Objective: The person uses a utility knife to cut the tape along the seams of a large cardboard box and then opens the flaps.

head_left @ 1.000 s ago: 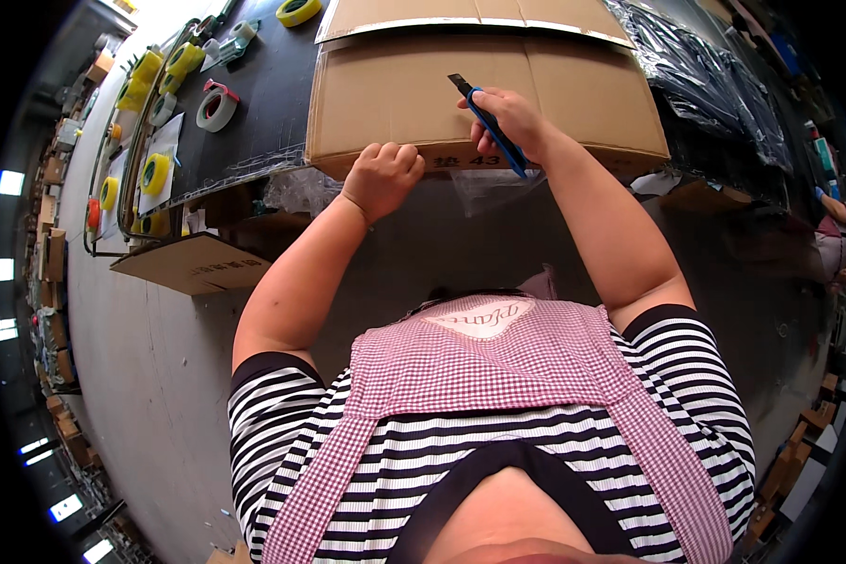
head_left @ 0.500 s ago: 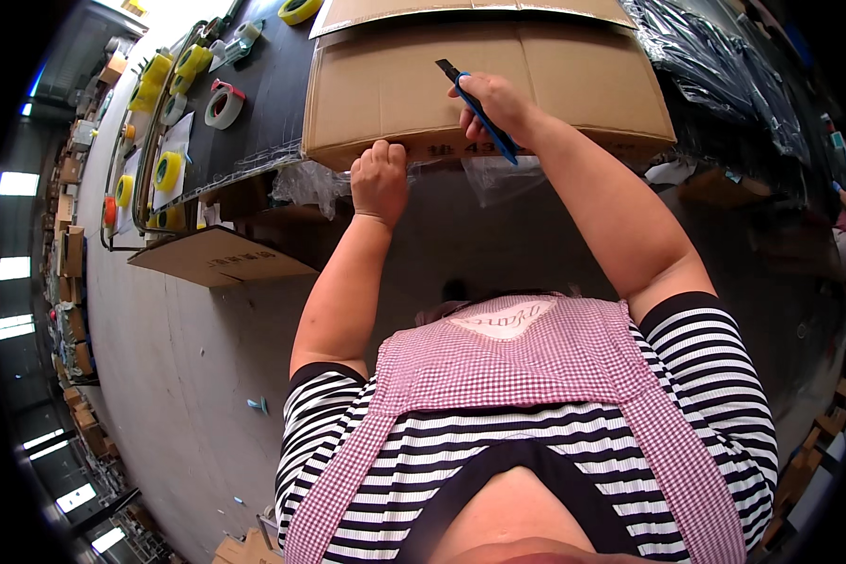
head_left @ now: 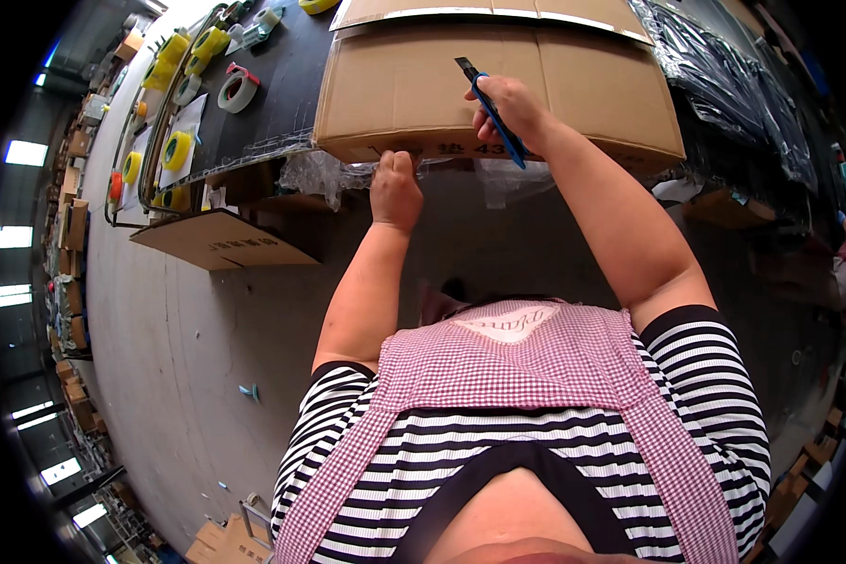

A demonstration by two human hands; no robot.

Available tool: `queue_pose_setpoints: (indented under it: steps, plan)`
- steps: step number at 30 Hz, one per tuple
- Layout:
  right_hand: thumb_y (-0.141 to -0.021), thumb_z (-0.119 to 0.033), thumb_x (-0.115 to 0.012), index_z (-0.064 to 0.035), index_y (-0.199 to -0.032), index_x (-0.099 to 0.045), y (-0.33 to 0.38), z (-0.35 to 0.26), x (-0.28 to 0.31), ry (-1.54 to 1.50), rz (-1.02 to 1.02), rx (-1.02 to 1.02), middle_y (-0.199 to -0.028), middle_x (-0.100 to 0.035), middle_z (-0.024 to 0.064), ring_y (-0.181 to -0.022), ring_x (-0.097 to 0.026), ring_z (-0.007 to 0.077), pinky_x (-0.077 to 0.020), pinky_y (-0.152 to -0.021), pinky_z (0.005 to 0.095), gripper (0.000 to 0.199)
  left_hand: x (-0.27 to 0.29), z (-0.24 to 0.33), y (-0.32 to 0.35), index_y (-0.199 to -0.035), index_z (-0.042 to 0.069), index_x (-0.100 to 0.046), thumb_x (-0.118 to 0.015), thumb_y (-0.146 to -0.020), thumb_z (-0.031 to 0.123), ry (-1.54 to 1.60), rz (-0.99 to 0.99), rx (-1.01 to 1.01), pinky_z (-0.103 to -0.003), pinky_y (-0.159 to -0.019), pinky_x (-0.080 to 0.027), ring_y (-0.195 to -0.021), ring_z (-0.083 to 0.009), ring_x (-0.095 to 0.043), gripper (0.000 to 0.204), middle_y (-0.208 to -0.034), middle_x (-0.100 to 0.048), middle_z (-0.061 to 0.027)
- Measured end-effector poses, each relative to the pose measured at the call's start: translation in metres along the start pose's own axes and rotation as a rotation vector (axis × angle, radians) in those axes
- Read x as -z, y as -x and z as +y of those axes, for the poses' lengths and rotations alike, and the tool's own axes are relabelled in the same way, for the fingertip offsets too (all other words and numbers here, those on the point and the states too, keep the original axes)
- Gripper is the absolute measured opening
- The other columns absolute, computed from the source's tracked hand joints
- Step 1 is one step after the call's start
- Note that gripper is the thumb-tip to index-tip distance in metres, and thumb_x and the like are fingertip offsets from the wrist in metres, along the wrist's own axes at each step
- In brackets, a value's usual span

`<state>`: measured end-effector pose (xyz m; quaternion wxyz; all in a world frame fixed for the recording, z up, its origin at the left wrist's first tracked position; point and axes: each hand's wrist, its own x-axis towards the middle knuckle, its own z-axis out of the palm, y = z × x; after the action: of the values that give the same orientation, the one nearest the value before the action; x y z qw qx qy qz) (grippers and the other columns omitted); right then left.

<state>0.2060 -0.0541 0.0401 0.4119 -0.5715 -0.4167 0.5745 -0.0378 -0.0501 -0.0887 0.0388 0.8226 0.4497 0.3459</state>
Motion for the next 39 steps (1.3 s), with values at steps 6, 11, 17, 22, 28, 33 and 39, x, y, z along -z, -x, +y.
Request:
queue_pose_setpoints:
  steps: [6,11,17,22,28,33,39]
  plan:
    - [-0.104,-0.036,-0.038,-0.0012,-0.114,-0.056,0.003,0.001,0.003,-0.020,0.024,0.022,-0.076,-0.063,0.0089,-0.057,-0.062,0.0149,-0.0503,-0.055,0.0303,0.041,0.012,0.011,0.051,-0.101,0.006,-0.057,-0.059,-0.099,0.007,0.672,-0.011,0.434,-0.035,-0.066,-0.050,-0.074,-0.0214,-0.060,0.003,-0.083,-0.056,-0.0052]
    - [-0.104,-0.036,-0.040,-0.0009,-0.114,-0.057,0.003,-0.001,0.000,-0.062,-0.002,0.019,-0.076,-0.064,0.0085,-0.059,-0.062,0.0141,-0.0508,-0.056,0.0289,0.041,0.016,0.028,0.077,-0.096,0.008,-0.061,-0.057,-0.104,0.034,1.328,-0.194,1.097,-0.028,-0.056,-0.043,-0.068,-0.0099,-0.053,0.027,-0.078,-0.053,0.0010]
    - [-0.105,-0.031,-0.047,-0.0012,-0.121,-0.060,0.029,0.009,0.005,0.049,-0.092,0.165,-0.079,-0.062,0.0047,-0.063,-0.059,0.0100,-0.0496,-0.060,0.0265,0.037,0.001,0.028,0.085,-0.072,0.013,-0.051,-0.050,-0.093,0.071,1.605,-0.335,1.213,-0.028,-0.057,-0.040,-0.062,-0.0145,-0.049,0.062,-0.070,-0.050,-0.0014]
    - [-0.104,-0.027,-0.051,-0.0025,-0.135,-0.057,0.075,0.034,-0.003,0.428,-0.091,-0.031,-0.080,-0.059,0.0020,-0.063,-0.054,0.0102,-0.0498,-0.063,0.0283,0.040,0.026,0.040,0.056,-0.068,0.015,-0.044,-0.060,-0.091,0.065,1.622,-0.103,1.250,-0.027,-0.054,-0.045,-0.061,-0.0146,-0.057,0.057,-0.070,-0.056,-0.0019]
    - [-0.103,-0.028,-0.051,-0.0026,-0.137,-0.055,0.066,0.039,-0.005,0.477,-0.050,-0.120,-0.079,-0.059,0.0030,-0.063,-0.054,0.0113,-0.0496,-0.063,0.0295,0.042,0.065,0.040,-0.009,-0.077,0.014,-0.046,-0.082,-0.088,0.023,1.327,0.087,0.714,-0.018,-0.043,-0.036,-0.055,-0.0087,-0.056,0.039,-0.072,-0.057,0.0012]
    - [-0.104,-0.025,-0.049,-0.0024,-0.134,-0.057,0.060,0.039,-0.008,0.451,-0.048,-0.101,-0.078,-0.059,0.0031,-0.064,-0.054,0.0115,-0.0490,-0.061,0.0287,0.039,0.062,0.031,-0.057,-0.112,0.016,-0.071,-0.075,-0.088,0.013,0.296,0.099,-0.082,-0.034,-0.063,-0.053,-0.071,-0.0229,-0.066,0.024,-0.082,-0.062,-0.0047]
    - [-0.104,-0.025,-0.049,-0.0025,-0.129,-0.059,0.059,0.042,-0.003,0.420,-0.047,-0.113,-0.075,-0.057,0.0019,-0.065,-0.053,0.0111,-0.0479,-0.059,0.0286,0.035,0.041,0.024,-0.055,-0.119,0.026,-0.073,-0.071,-0.088,0.015,0.125,-0.061,-0.012,-0.041,-0.071,-0.055,-0.082,-0.0284,-0.067,0.033,-0.090,-0.062,-0.0040]
